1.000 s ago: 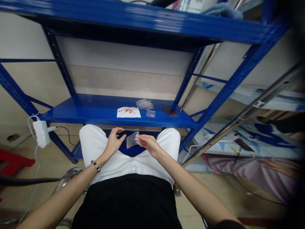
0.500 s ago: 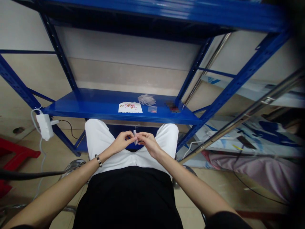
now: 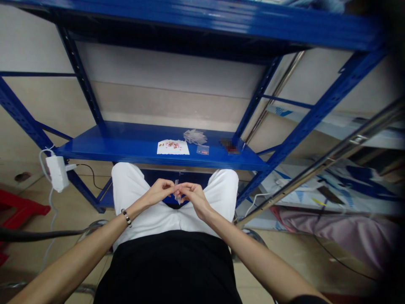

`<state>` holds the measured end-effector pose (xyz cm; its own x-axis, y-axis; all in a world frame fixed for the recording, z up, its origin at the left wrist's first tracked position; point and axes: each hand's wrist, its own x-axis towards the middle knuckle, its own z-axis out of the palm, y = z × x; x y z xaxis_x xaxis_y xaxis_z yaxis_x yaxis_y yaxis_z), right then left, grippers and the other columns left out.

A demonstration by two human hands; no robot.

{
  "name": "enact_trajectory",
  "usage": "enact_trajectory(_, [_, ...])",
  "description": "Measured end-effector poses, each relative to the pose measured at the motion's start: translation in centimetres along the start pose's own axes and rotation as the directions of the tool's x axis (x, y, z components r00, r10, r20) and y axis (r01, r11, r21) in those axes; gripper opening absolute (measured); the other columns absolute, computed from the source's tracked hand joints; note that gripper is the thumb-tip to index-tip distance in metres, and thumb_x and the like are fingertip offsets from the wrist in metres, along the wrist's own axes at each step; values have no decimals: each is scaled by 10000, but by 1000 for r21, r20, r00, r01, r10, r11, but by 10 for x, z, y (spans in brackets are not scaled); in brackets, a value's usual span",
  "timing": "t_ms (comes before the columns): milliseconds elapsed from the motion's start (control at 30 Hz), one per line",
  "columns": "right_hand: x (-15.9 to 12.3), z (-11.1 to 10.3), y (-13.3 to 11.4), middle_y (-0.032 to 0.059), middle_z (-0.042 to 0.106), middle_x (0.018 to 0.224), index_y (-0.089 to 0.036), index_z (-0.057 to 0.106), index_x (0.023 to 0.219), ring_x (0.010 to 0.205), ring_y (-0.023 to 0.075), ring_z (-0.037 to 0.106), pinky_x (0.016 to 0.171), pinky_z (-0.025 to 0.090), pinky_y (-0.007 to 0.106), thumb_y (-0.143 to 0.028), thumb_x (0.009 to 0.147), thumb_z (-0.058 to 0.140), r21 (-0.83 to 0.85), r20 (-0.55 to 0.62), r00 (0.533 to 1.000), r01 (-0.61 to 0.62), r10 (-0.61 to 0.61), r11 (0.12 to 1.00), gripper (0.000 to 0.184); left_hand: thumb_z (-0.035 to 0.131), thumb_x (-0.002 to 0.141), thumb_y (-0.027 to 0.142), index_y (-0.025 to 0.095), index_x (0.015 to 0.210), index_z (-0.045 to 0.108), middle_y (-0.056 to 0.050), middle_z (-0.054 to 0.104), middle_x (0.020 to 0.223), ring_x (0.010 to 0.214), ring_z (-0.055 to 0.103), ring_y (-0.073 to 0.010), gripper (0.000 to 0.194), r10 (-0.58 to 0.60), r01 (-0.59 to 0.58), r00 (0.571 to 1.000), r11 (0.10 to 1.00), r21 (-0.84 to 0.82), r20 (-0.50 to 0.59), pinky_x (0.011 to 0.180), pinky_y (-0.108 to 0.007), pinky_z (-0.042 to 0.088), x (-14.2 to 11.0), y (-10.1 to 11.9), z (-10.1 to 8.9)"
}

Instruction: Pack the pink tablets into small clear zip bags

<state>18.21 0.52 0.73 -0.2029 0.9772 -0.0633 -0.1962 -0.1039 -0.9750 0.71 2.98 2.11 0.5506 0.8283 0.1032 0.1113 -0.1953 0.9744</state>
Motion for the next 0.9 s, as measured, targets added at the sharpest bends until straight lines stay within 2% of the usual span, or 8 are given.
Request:
enact_trajectory(200, [2,4,0,42,670,661,-168,706,730,560,130,568,484,425,227,-394,705,762,-99,24,998,60,-58,993,234,542,906,432,143,716,685,-48,671,716,682,594,-148,374,41,-42,999,999,30,35,650,-239,448,2,-2,-1])
enact_trajectory(333, [2,1,-2,15,639,625,-182,691,713,525,120,540,466,414,227,-277,699,717,-129,-58,992,100,-108,987,100,575,873,407,142,808,696,-61,681,785,711,618,-164,299,-9,9,1000,1000,-27,-13,659,-261,485,1,-7,1])
enact_trajectory(400, [4,-2,-1,9,631,619,-182,676,696,501,114,525,450,409,225,-226,685,674,-151,-76,990,103,-115,983,45,591,854,374,146,792,678,-53,672,759,698,622,-164,252,-15,14,999,1000,-9,-48,646,-259,485,1,-11,2])
enact_trajectory(500, [8,-6,5,-8,597,573,-179,636,665,450,103,488,410,389,218,-204,659,636,-198,-87,990,94,-113,976,25,561,853,303,160,740,638,-32,658,703,673,621,-156,198,33,-24,997,991,133,-69,632,-247,460,0,-13,5])
enact_trajectory(600, [14,-7,9,-27,557,527,-177,597,641,439,101,479,405,374,207,-200,637,622,-257,-109,987,83,-114,963,34,533,838,246,168,716,625,-14,654,663,645,605,-150,171,93,-43,988,932,359,-123,614,-239,416,-1,-11,9])
enact_trajectory(667, [17,-5,9,-31,550,523,-173,587,632,452,99,483,427,376,203,-195,632,607,-297,-123,983,93,-135,950,30,535,816,227,169,710,633,-6,648,641,616,588,-146,155,108,-9,977,883,470,-185,600,-239,388,-1,-8,11])
enact_trajectory(767, [19,-2,8,-30,556,535,-165,588,621,480,95,486,464,372,200,-179,618,596,-367,-130,971,142,-202,919,16,541,797,222,172,722,655,0,639,614,579,572,-144,145,90,73,961,831,551,-263,590,-244,360,-3,-5,14])
enact_trajectory(900, [19,-1,13,-21,581,552,-164,579,609,504,101,505,488,365,200,-169,611,593,-456,-118,963,163,-240,875,15,576,779,241,187,717,673,-9,664,659,616,584,-157,127,116,114,947,752,649,-300,601,-254,331,-7,-5,18])
